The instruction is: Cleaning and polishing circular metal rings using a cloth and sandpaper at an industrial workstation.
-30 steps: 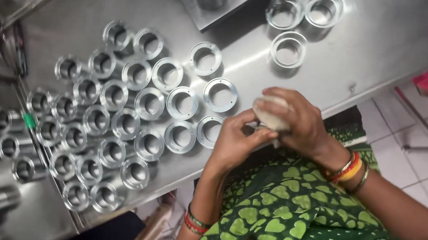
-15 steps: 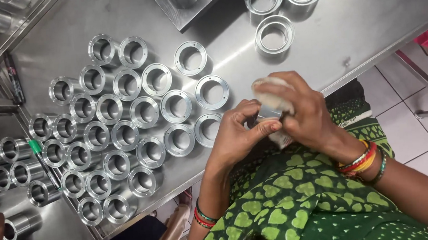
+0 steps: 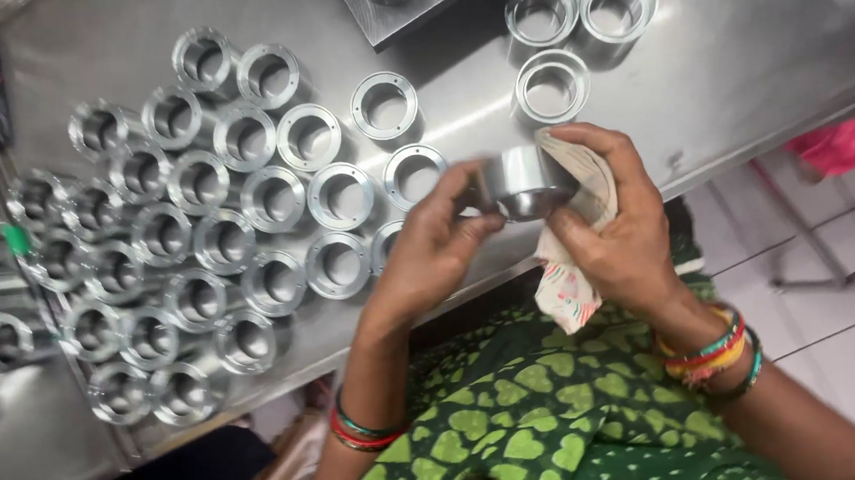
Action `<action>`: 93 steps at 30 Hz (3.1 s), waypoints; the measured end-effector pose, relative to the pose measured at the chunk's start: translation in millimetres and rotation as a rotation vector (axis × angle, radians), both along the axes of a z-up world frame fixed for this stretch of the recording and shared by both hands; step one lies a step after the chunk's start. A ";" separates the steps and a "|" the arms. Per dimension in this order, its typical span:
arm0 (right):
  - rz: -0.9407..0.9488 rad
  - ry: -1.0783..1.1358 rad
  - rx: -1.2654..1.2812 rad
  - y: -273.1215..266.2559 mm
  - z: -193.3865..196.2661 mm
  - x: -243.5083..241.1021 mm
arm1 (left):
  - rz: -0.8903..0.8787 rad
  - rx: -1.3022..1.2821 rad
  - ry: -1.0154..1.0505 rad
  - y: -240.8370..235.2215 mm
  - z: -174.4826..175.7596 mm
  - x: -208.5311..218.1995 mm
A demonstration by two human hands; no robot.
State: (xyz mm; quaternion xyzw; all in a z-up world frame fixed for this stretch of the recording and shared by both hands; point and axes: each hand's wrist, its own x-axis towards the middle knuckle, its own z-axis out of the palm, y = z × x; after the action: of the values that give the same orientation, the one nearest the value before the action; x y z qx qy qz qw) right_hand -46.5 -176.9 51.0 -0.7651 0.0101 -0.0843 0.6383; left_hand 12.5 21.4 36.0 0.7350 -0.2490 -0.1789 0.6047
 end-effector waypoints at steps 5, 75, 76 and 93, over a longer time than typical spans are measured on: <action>0.071 0.172 0.300 4.2 6.9 -6.4 | 0.135 -0.299 0.353 -15.9 2.0 0.1; 0.060 -0.020 -0.101 17.9 -33.3 16.1 | -0.005 -0.036 0.069 1.2 -5.2 -11.1; 0.099 0.192 0.226 12.3 -46.5 14.6 | -0.015 -0.061 -0.027 3.9 -7.3 -9.6; 0.091 -0.012 0.119 16.2 6.7 13.4 | 0.122 -0.350 0.350 4.8 0.7 -2.2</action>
State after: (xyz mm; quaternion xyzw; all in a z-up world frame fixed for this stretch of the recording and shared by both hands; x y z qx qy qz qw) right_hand -33.1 -160.7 57.7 -0.7250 -0.0236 -0.0589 0.6859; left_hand 10.4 26.2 36.8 0.5905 -0.1227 -0.2208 0.7665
